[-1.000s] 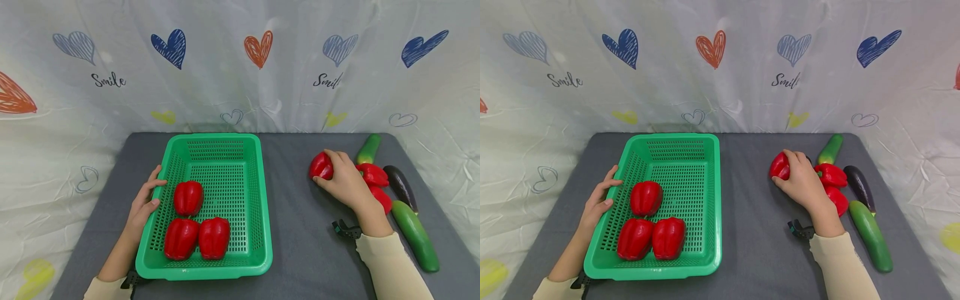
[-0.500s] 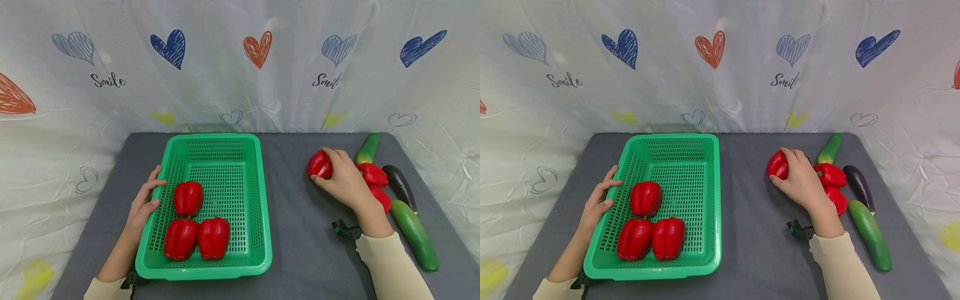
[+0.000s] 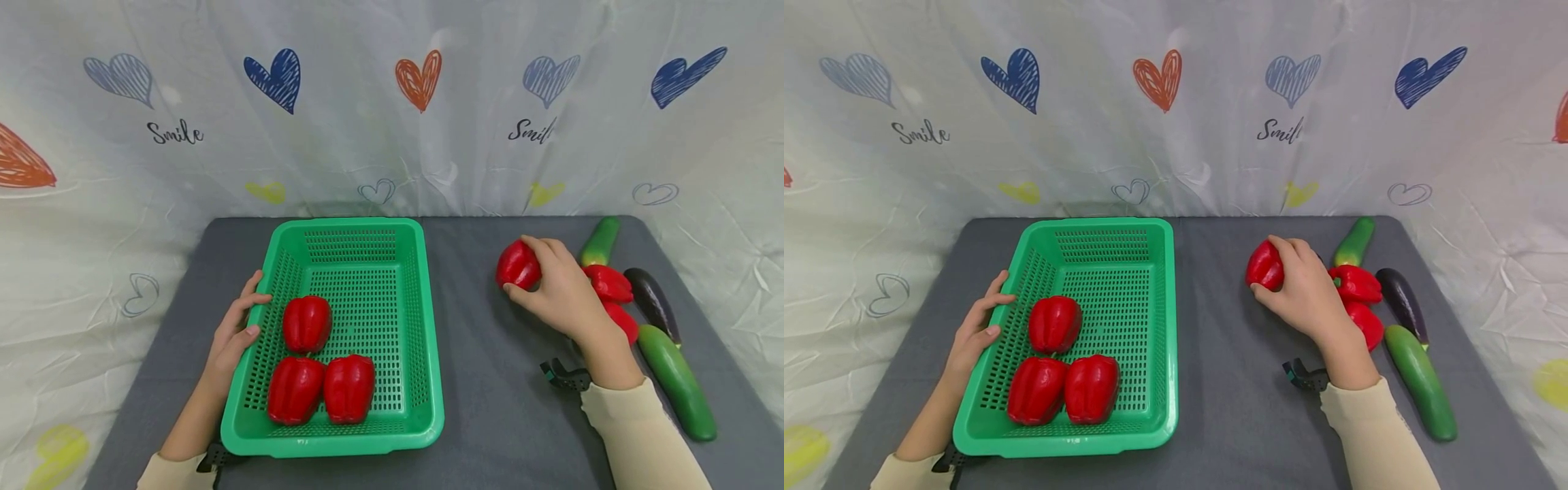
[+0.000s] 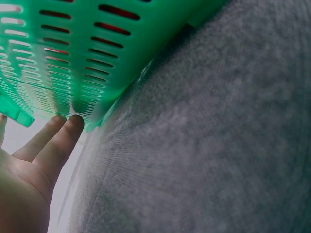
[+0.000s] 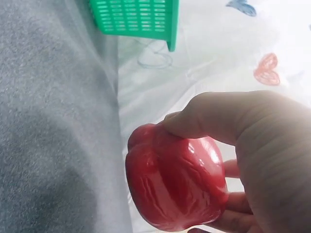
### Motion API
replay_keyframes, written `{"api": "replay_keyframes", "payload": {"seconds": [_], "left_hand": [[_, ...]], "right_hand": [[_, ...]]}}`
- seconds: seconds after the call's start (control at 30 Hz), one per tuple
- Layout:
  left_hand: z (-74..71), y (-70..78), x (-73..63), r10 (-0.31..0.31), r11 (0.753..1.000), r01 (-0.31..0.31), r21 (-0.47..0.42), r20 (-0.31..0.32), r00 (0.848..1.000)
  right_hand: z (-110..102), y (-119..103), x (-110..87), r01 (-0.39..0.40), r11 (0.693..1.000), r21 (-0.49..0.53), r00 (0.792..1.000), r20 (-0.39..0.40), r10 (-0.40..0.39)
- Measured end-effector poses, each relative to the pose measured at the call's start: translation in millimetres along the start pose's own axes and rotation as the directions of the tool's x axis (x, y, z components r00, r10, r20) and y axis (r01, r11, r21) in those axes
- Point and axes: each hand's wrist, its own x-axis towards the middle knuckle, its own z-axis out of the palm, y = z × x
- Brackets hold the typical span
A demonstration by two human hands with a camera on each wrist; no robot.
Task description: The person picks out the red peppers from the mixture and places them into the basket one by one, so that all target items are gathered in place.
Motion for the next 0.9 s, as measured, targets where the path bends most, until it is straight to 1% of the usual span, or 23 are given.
{"api": "replay_keyframes", "payload": {"seconds": [0.13,0.3,0.4,0.53,0.7,0.77,0.9], "left_hand": [[0.1,1.0,-1.9,-0.008,1.000,0.008,0.001,-0.004,1.000],[2.2,4.9,-1.5,-0.037,0.999,0.037,0.006,-0.010,0.999],[2.4,4.7,-1.4,-0.048,0.999,0.048,0.005,-0.011,0.999],[1.7,1.5,-1.4,-0.043,0.999,0.043,0.004,-0.006,0.999],[2.2,2.5,-0.7,-0.044,0.999,0.044,0.000,-0.010,0.999],[2.1,2.6,-0.5,-0.032,0.999,0.032,-0.002,-0.006,0.999],[1.3,2.5,-0.7,-0.031,1.000,0.031,0.005,-0.004,1.000]], "right_hand": [[-1,-5,1.7,0.016,1.000,0.003,1.000,-0.008,-0.016],[-1,-10,2.1,0.028,1.000,0.010,0.999,-0.014,-0.028],[-1,-14,2.6,0.041,0.999,0.019,0.999,-0.018,-0.041],[0,-22,3.7,0.056,0.998,0.029,0.998,-0.023,-0.056],[3,-33,8.2,0.074,0.996,0.040,0.997,-0.019,-0.073],[4,-36,10.3,0.088,0.995,0.047,0.996,-0.019,-0.087],[6,-43,13.2,0.127,0.990,0.057,0.992,-0.032,-0.125]]}}
